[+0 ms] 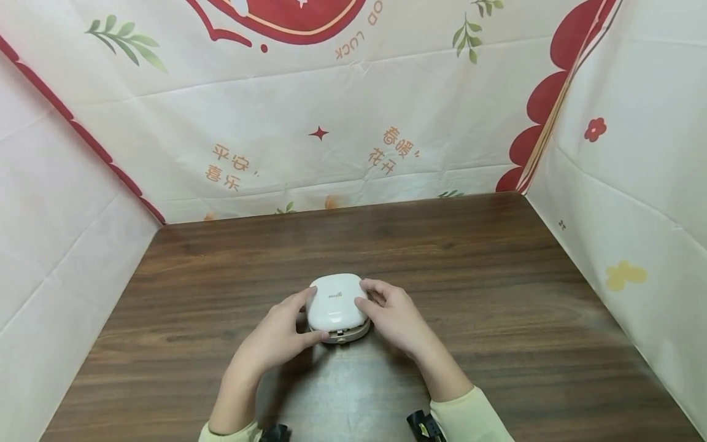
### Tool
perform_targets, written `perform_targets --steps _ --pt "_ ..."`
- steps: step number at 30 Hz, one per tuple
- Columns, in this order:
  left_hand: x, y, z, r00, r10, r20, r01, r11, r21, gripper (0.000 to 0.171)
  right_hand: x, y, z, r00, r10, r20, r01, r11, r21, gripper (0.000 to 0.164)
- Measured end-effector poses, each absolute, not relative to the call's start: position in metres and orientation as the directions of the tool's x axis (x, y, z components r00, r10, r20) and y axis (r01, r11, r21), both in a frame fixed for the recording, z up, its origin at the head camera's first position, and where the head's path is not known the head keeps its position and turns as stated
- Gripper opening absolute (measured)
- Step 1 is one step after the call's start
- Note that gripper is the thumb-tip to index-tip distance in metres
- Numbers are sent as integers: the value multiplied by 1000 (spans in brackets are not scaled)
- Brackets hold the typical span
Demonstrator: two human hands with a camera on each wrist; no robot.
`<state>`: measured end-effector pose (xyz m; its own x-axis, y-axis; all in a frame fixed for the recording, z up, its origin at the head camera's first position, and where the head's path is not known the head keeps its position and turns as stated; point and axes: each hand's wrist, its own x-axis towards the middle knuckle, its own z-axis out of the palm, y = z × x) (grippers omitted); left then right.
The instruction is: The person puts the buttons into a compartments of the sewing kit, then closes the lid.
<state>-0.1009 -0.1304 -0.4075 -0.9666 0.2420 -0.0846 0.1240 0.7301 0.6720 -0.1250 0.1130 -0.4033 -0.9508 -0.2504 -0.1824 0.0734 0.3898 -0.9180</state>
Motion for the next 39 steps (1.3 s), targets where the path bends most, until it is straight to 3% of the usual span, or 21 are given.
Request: perform_targets --steps 11,23,28,39 --pt "-103 -137 -405 -956 281 -88 145 710 689 82 -130 110 -402 -947 -261 -188 43 477 -878 61" --pt "-104 -138 -404 -961 258 -102 117 709 695 80 -132 113 -406 -931 -330 -158 -49 541 -840 86" --pt "-106 -138 -404 -959 267 -100 120 698 706 82 -132 114 -407 -928 -347 -132 -86 546 -833 85" --pt "-105 -133 -408 -965 252 -76 151 767 623 90 -123 107 -409 -904 -427 13 -334 688 -644 85"
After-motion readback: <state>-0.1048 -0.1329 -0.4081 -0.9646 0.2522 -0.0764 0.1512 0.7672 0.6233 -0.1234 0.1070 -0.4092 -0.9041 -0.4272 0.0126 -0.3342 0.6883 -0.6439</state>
